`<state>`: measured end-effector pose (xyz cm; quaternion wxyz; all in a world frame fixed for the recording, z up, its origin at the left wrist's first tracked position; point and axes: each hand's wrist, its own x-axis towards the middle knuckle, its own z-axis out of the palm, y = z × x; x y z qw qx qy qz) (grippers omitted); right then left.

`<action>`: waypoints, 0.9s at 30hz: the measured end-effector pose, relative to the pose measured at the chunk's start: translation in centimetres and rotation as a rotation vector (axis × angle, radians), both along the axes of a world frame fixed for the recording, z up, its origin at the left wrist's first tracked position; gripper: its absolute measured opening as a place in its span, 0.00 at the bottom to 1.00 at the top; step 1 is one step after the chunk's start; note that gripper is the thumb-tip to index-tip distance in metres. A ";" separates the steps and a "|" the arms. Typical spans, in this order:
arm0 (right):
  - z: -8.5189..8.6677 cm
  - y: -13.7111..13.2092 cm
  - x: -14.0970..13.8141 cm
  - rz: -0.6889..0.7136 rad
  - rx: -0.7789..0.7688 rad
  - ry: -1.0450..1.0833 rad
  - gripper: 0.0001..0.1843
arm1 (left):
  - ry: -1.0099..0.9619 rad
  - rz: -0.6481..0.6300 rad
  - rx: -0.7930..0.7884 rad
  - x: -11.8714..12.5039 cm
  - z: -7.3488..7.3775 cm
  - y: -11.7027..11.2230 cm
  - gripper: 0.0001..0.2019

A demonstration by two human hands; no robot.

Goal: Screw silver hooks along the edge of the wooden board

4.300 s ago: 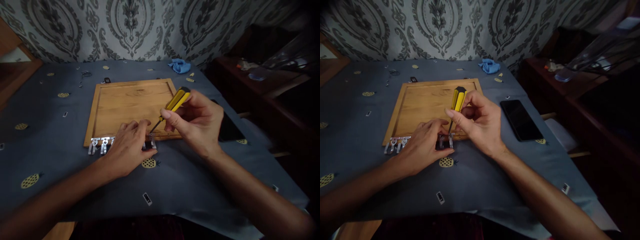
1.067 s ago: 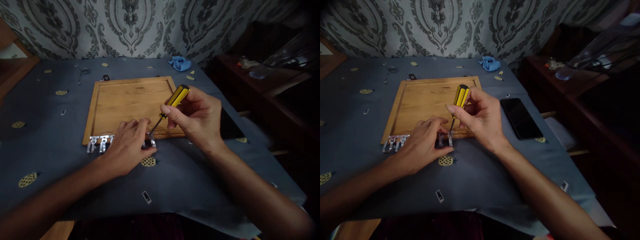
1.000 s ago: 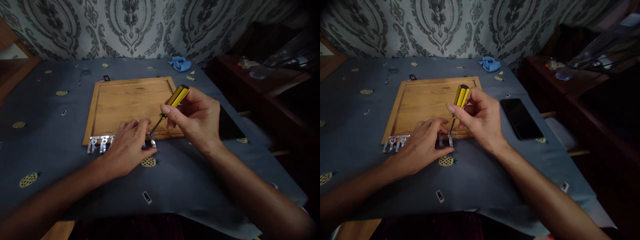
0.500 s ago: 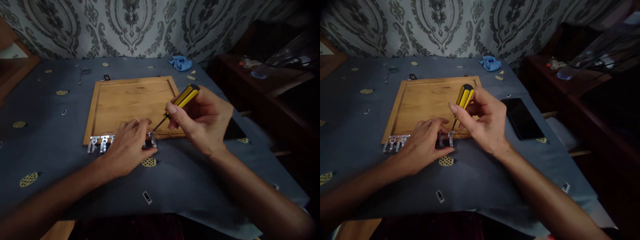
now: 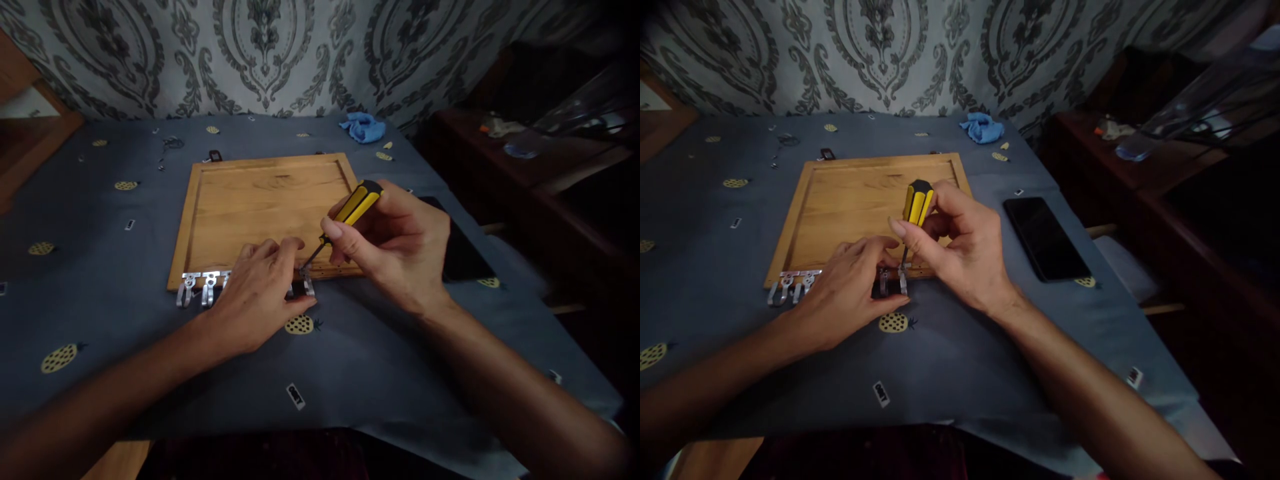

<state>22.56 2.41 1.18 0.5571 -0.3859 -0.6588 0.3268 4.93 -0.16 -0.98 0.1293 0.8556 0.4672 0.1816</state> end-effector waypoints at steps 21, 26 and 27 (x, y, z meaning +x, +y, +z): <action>0.1 0.1 0.0 -0.152 0.150 0.035 0.14 | -0.003 0.005 -0.016 0.0 0.1 0.0 0.24; 0.9 -0.1 0.0 -0.180 0.184 0.136 0.09 | -0.017 0.005 -0.023 -0.1 0.1 0.0 0.26; 0.9 -0.1 0.1 -0.160 0.169 0.104 0.10 | -0.013 0.006 -0.024 -0.1 0.1 0.0 0.26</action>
